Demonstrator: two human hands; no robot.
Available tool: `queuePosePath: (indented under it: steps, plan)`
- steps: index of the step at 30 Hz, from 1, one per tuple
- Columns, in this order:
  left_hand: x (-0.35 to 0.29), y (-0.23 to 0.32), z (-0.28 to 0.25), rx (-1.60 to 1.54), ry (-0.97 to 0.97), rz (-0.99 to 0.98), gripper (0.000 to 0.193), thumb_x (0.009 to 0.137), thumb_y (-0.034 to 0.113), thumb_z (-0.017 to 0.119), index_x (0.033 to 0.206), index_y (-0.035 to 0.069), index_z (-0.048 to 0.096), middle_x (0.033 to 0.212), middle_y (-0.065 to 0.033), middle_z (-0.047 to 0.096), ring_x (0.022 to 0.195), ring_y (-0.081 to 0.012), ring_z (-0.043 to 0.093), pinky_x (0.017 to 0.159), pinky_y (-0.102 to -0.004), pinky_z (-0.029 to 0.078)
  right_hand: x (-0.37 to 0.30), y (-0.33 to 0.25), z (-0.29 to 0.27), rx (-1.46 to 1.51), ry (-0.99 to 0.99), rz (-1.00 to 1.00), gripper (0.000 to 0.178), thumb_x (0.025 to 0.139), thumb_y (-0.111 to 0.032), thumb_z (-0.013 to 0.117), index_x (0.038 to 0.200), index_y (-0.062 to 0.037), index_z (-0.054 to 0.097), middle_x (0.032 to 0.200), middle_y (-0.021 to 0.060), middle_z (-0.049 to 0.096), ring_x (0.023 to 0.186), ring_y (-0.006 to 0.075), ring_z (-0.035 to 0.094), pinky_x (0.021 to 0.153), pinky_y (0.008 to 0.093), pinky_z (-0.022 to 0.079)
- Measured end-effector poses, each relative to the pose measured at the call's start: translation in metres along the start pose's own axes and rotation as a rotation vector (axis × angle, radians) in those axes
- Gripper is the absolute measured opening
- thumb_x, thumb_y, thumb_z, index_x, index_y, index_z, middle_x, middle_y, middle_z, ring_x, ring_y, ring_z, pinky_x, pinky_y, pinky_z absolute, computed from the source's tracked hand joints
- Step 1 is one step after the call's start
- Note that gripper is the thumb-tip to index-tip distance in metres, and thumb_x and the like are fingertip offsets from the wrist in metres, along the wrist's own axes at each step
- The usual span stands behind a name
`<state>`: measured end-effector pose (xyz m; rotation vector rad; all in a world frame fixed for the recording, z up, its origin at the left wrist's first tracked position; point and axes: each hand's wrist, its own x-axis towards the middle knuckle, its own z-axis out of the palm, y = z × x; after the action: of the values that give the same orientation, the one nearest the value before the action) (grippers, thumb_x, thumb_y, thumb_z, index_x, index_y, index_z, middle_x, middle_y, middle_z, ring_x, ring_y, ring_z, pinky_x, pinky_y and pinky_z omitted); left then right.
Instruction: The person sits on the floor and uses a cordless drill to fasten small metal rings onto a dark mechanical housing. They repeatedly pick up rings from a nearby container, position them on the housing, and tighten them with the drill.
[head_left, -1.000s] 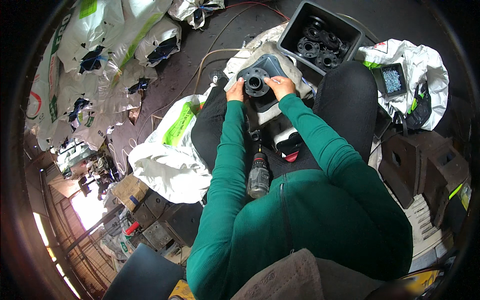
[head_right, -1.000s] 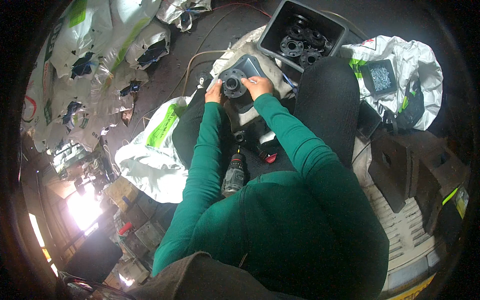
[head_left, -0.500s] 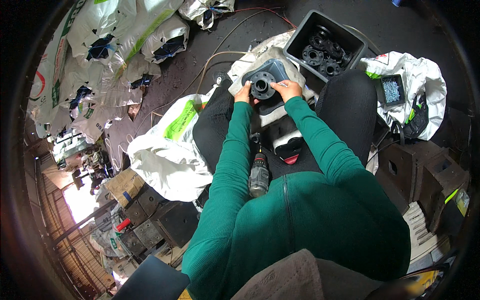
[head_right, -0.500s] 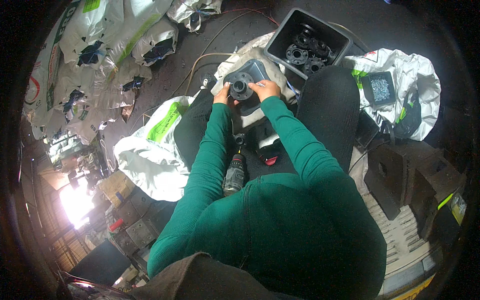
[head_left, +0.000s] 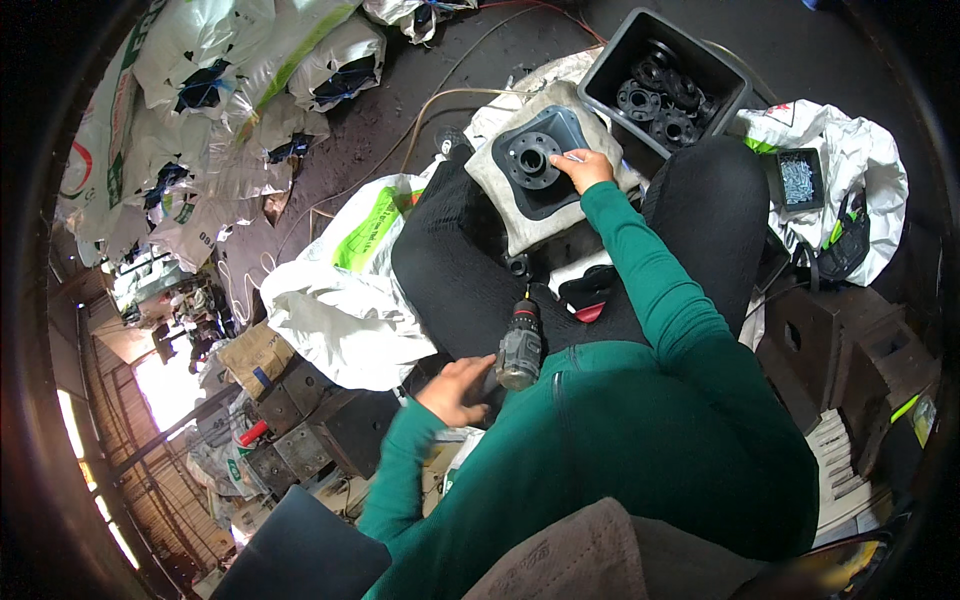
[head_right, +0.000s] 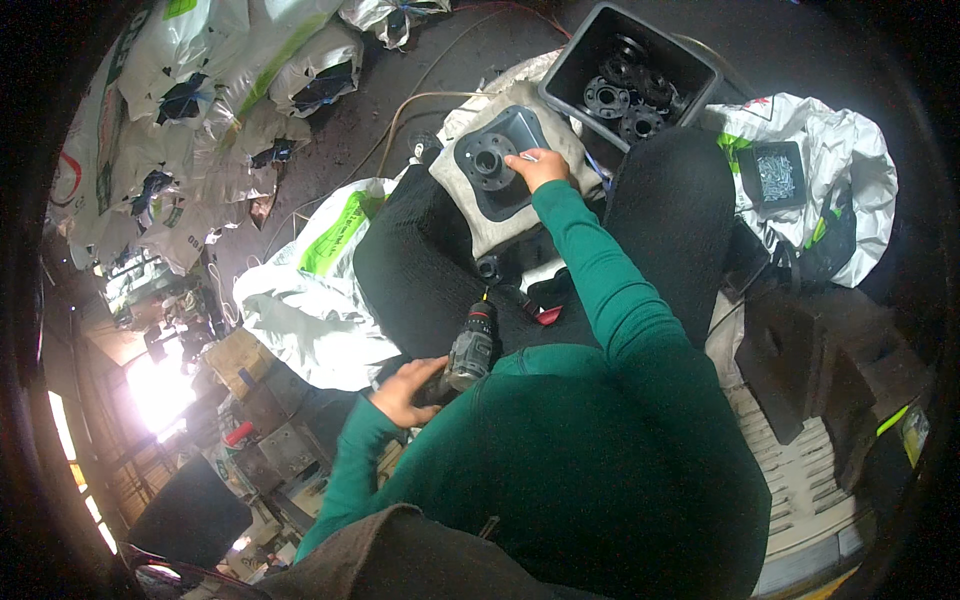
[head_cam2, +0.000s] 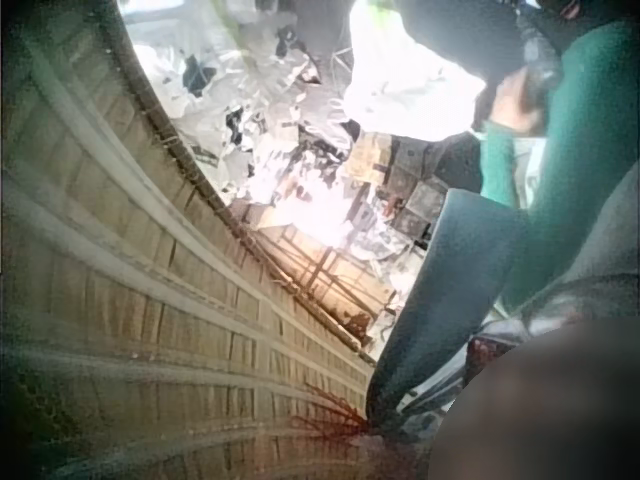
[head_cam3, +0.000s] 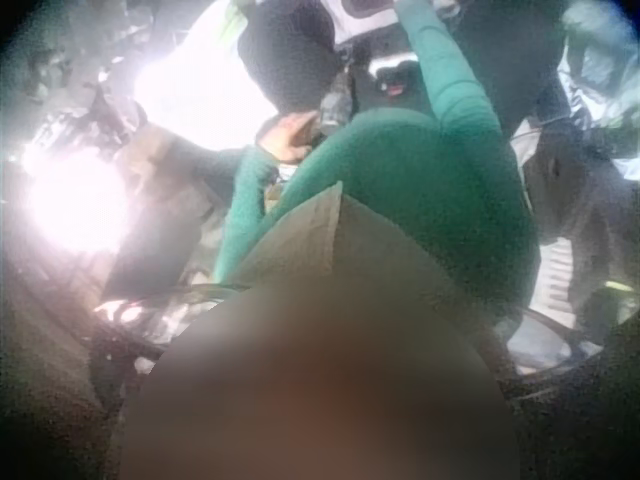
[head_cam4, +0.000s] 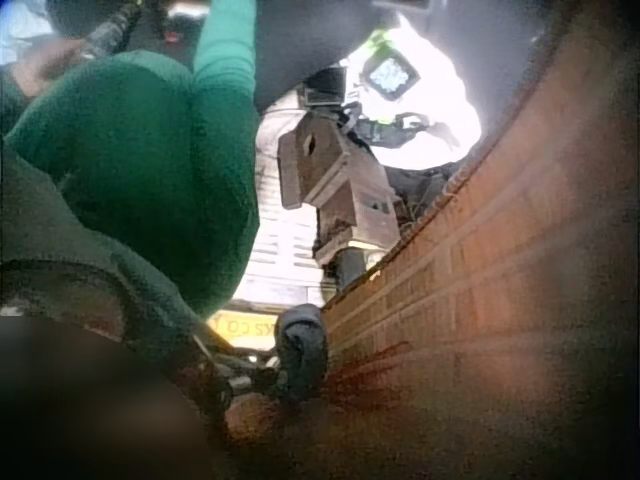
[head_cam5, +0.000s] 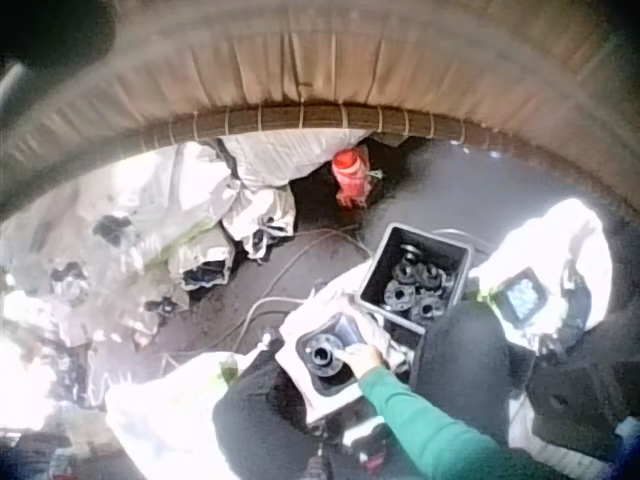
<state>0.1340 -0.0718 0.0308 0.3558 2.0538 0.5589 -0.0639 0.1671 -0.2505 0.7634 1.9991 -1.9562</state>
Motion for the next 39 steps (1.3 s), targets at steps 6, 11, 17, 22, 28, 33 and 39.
queuePosePath:
  steps: [6,11,17,22,28,33,39]
  plan:
    - [0.054,0.02,0.046,0.069,0.463,-0.293,0.072,0.064,0.01,0.065,0.131,0.01,0.038,0.117,-0.0149,0.05,0.097,-0.0357,0.055,0.087,-0.038,0.046,0.0,-0.006,-0.005,-0.005,-0.047,0.02,0.047,0.063,-0.033,0.077,0.094,0.0014,0.066,0.09,0.0152,0.066,0.083,0.0228,0.063,0.076,0.0307,0.047]
    - [0.072,0.019,-0.048,-0.297,0.678,-0.002,0.046,0.07,0.008,0.07,0.112,0.001,0.053,0.103,-0.0098,0.061,0.091,-0.0168,0.06,0.081,-0.0289,0.046,0.001,-0.006,-0.005,-0.022,-0.025,0.042,0.048,0.063,-0.033,0.077,0.095,0.0009,0.065,0.092,0.0157,0.066,0.084,0.0238,0.063,0.078,0.031,0.047]
    - [0.136,0.019,-0.134,-0.505,0.77,0.035,0.034,0.074,0.012,0.071,0.103,0.001,0.058,0.088,-0.0063,0.064,0.079,-0.0144,0.061,0.072,-0.0282,0.048,0.007,-0.003,-0.005,-0.028,-0.066,0.09,0.049,0.062,-0.034,0.077,0.096,0.0002,0.066,0.093,0.0163,0.066,0.086,0.0246,0.063,0.079,0.0307,0.047]
    - [0.16,0.007,-0.141,-0.689,0.589,-0.212,0.034,0.075,0.021,0.071,0.1,0.005,0.056,0.08,-0.006,0.061,0.054,-0.0133,0.054,0.044,-0.0268,0.044,0.005,-0.005,-0.007,-0.044,-0.077,0.084,0.049,0.063,-0.035,0.076,0.096,-0.0001,0.066,0.094,0.0173,0.065,0.088,0.0257,0.062,0.081,0.0316,0.046]
    - [0.169,0.002,-0.142,-0.71,0.627,-0.206,0.028,0.075,0.021,0.069,0.092,0.0,0.06,0.07,-0.0072,0.063,0.043,-0.0125,0.052,0.04,-0.0261,0.044,0.002,-0.008,-0.009,-0.021,-0.08,0.089,0.049,0.064,-0.035,0.075,0.096,-0.0003,0.066,0.094,0.0173,0.065,0.088,0.0254,0.062,0.081,0.0314,0.046]
    - [0.171,0.004,-0.144,-0.702,0.594,-0.235,0.026,0.076,0.022,0.068,0.09,0.001,0.061,0.07,-0.0071,0.063,0.043,-0.0123,0.052,0.04,-0.0261,0.044,0.002,-0.008,-0.008,0.016,-0.091,0.102,0.048,0.065,-0.034,0.076,0.096,0.0013,0.065,0.093,0.0157,0.065,0.087,0.0225,0.061,0.081,0.0297,0.045]
    - [0.174,0.006,-0.142,-0.781,0.589,-0.263,0.027,0.076,0.021,0.069,0.092,0.002,0.058,0.071,-0.0078,0.062,0.043,-0.0127,0.051,0.038,-0.027,0.043,0.001,-0.009,-0.009,0.025,-0.101,0.1,0.048,0.065,-0.033,0.076,0.096,0.0024,0.064,0.092,0.0142,0.065,0.086,0.0207,0.061,0.081,0.029,0.045]
